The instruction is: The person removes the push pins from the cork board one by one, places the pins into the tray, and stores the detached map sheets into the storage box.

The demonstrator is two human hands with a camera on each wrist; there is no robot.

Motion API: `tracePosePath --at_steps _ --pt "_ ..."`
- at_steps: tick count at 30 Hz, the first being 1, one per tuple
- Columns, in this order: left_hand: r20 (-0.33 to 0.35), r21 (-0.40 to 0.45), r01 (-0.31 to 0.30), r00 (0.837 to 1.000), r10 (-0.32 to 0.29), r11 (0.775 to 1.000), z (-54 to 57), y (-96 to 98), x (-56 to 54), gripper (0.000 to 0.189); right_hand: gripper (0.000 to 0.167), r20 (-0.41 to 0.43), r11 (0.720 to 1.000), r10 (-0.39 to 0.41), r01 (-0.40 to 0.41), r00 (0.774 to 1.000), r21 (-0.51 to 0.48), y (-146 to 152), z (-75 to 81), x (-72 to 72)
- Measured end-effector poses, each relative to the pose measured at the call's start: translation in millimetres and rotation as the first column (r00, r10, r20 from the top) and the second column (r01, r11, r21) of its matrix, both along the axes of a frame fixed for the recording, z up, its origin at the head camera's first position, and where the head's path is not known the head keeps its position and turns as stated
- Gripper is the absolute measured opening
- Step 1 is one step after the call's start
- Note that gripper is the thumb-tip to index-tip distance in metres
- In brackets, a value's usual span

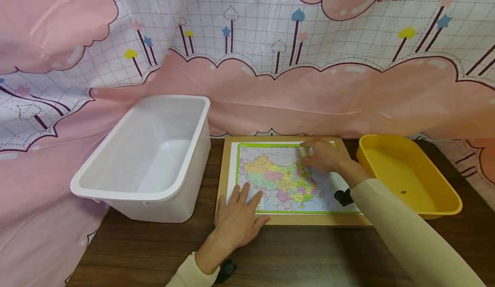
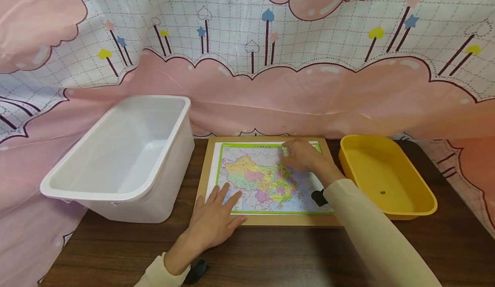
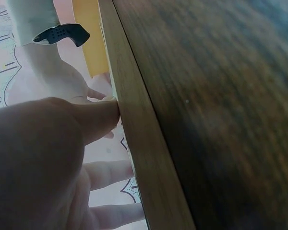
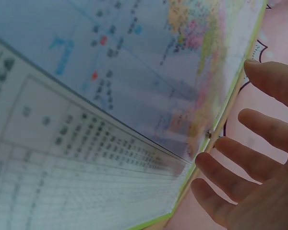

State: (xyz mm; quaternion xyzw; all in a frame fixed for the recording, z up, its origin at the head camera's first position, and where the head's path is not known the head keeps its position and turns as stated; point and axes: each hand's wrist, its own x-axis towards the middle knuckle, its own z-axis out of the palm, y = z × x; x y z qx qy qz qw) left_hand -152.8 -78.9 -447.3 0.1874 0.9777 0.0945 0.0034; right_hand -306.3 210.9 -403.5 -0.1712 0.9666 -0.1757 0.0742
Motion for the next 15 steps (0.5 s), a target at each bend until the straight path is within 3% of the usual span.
tracePosePath --at_steps 15 --pt "0.014 -0.014 -0.009 1.0 0.009 1.0 0.5 -0.3 0.4 0.064 0.051 -0.055 0.998 0.017 -0.014 0.998 0.057 -1.3 -7.3 -4.6"
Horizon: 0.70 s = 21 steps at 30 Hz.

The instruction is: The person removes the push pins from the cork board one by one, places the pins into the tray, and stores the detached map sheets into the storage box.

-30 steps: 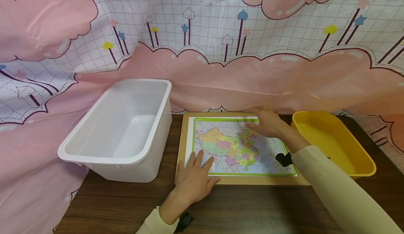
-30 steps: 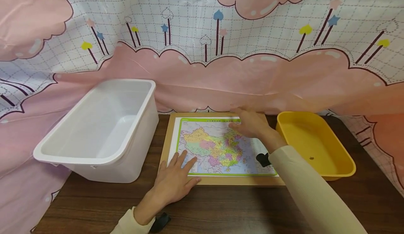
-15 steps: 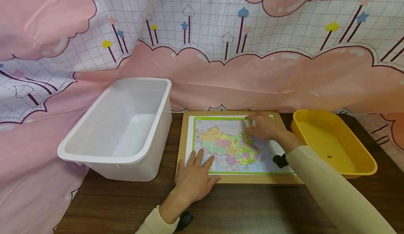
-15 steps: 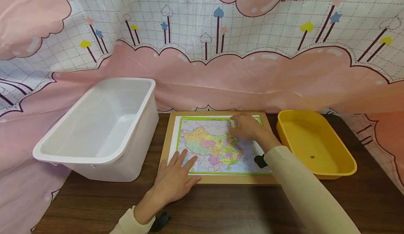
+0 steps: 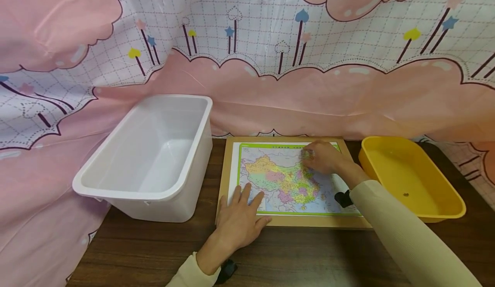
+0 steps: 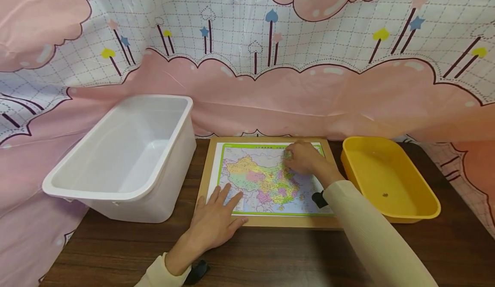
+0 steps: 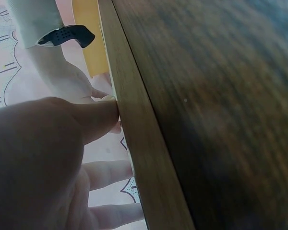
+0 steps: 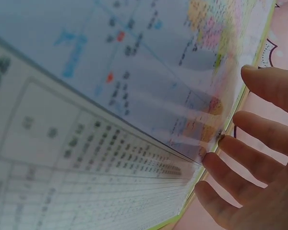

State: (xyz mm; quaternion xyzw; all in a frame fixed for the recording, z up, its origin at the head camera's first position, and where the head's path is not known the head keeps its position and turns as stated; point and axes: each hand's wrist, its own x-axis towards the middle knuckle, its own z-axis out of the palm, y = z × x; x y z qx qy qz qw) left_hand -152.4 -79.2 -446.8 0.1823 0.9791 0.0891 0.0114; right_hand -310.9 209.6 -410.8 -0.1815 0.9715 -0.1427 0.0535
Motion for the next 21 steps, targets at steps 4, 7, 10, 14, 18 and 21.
tracePosePath --at_steps 4,7,10,14,18,21 --pt "-0.01 -0.003 0.0 1.0 0.0 1.0 -0.6 -0.6 0.2 0.064 0.045 -0.027 1.0 0.008 -0.008 1.0 -0.003 -1 -3.6 -3.3" --pt "-0.018 -0.007 0.0 1.0 -0.001 1.0 -0.4 -0.9 0.2 0.064 0.039 -0.042 1.0 0.006 -0.006 0.999 0.008 0 -6.8 -6.4" --pt "-0.018 -0.008 0.004 1.0 -0.004 1.0 -0.7 -0.5 -0.3 0.064 0.037 -0.063 1.0 -0.011 0.013 0.998 0.029 1 -8.7 -9.3" --pt "-0.014 -0.007 0.007 1.0 -0.007 1.0 -1.7 -0.5 -1.4 0.064 0.035 -0.09 0.997 -0.037 0.042 0.995 0.057 -1 -9.4 -13.5" --pt "-0.017 -0.013 0.003 1.0 -0.003 1.0 -2.7 -1.6 -1.6 0.065 0.033 -0.079 0.995 -0.07 0.076 0.994 0.07 -7 -10.5 -19.0" --pt "-0.017 -0.017 0.001 1.0 -0.001 1.0 -2.9 -2.3 -1.4 0.065 0.034 -0.066 0.992 -0.097 0.102 0.993 0.077 -10 -10.6 -22.8"
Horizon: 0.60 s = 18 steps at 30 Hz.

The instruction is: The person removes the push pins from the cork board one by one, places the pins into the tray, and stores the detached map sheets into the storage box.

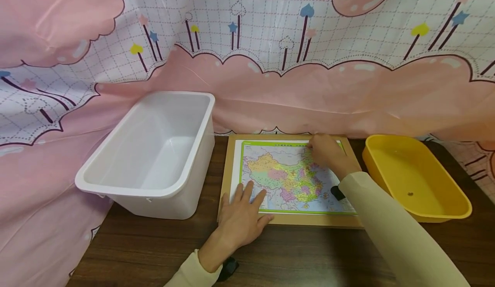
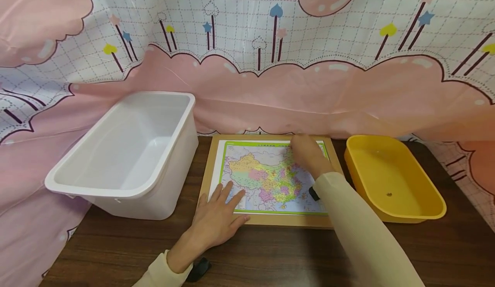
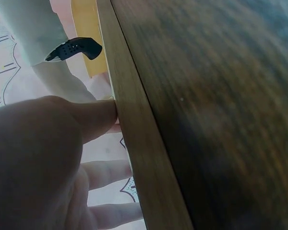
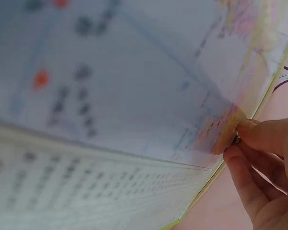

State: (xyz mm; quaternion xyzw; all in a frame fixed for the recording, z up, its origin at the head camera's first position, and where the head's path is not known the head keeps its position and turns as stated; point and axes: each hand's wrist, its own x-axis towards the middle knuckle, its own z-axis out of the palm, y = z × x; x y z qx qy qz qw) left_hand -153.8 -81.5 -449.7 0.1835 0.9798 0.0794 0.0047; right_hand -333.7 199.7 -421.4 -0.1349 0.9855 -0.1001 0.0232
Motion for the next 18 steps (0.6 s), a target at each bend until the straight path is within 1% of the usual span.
tracePosePath --at_steps 4,10,14,18 --pt "-0.005 -0.002 0.003 1.0 -0.003 1.0 0.5 0.1 0.1 0.065 0.032 -0.003 0.999 -0.032 0.032 0.999 0.015 -1.4 1.5 -3.6" --pt "-0.011 -0.004 0.004 1.0 -0.005 1.0 2.2 0.9 0.2 0.065 0.026 -0.028 0.996 -0.056 0.057 0.998 0.062 -2.4 2.4 -7.7" --pt "0.002 0.001 0.001 1.0 -0.001 1.0 2.6 0.9 0.6 0.065 0.024 -0.052 0.993 -0.052 0.057 0.997 0.104 -3.7 0.6 -8.9" --pt "0.004 0.003 0.0 1.0 0.0 1.0 2.2 0.5 0.7 0.065 0.021 -0.098 0.987 -0.018 0.033 0.995 0.16 -6.1 -1.6 -8.6"
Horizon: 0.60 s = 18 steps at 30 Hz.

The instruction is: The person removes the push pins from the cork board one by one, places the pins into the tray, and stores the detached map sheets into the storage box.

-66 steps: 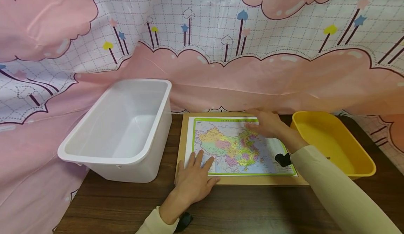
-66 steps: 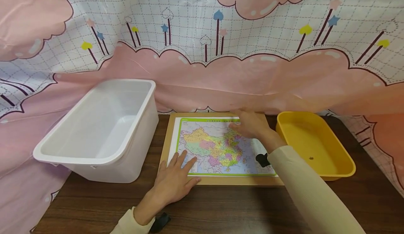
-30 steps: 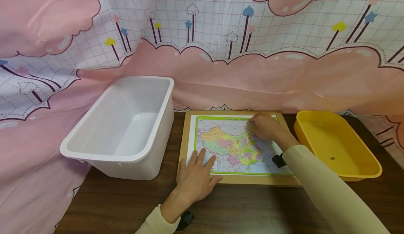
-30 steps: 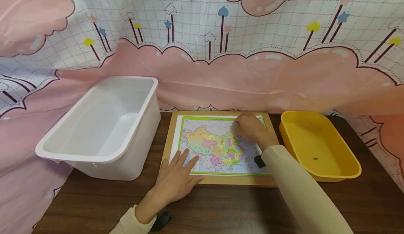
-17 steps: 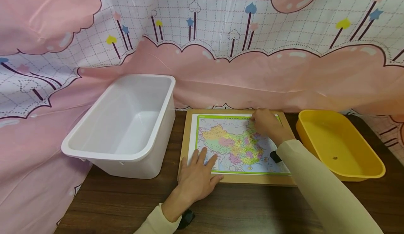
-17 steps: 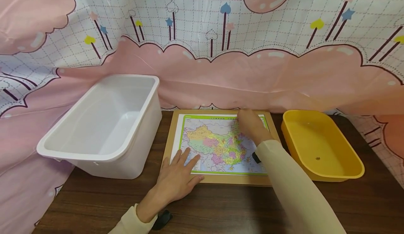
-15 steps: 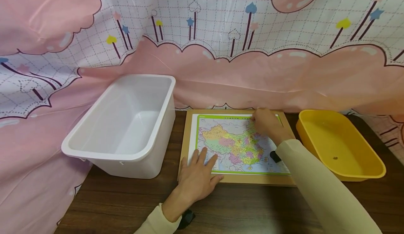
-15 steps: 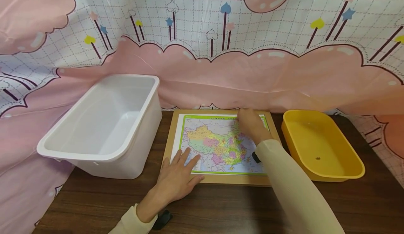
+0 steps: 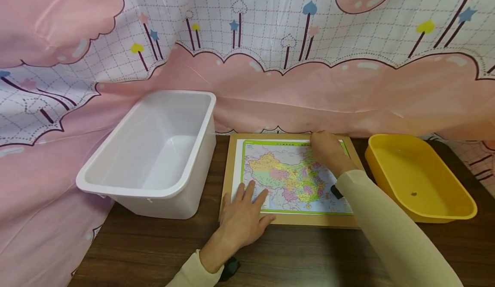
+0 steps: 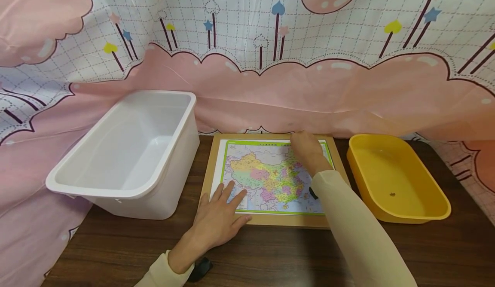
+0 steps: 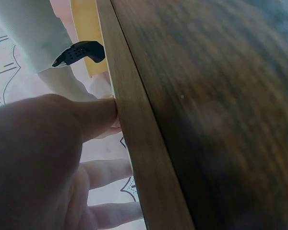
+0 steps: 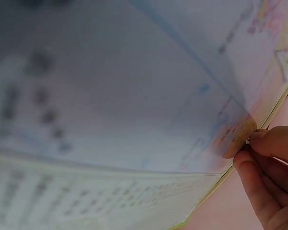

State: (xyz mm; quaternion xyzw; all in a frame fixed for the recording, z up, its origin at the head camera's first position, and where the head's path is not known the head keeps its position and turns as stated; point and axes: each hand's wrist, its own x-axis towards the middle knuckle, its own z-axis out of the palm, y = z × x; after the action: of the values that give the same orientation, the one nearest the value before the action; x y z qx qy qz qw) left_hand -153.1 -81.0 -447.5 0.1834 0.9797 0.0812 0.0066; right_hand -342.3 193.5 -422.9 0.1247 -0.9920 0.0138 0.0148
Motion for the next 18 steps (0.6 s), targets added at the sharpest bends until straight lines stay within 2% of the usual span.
tracePosePath --at_steps 4,18 --pt "-0.003 0.003 -0.001 1.0 0.001 1.0 0.1 0.1 0.3 0.065 0.02 -0.041 1.0 0.018 -0.017 0.999 0.025 -1.1 -2.3 -0.2" --pt "-0.013 -0.013 0.0 1.0 0.0 1.0 0.8 1.6 -0.8 0.065 0.02 -0.045 1.0 0.015 -0.015 0.999 0.01 -0.4 -2.1 -1.3"
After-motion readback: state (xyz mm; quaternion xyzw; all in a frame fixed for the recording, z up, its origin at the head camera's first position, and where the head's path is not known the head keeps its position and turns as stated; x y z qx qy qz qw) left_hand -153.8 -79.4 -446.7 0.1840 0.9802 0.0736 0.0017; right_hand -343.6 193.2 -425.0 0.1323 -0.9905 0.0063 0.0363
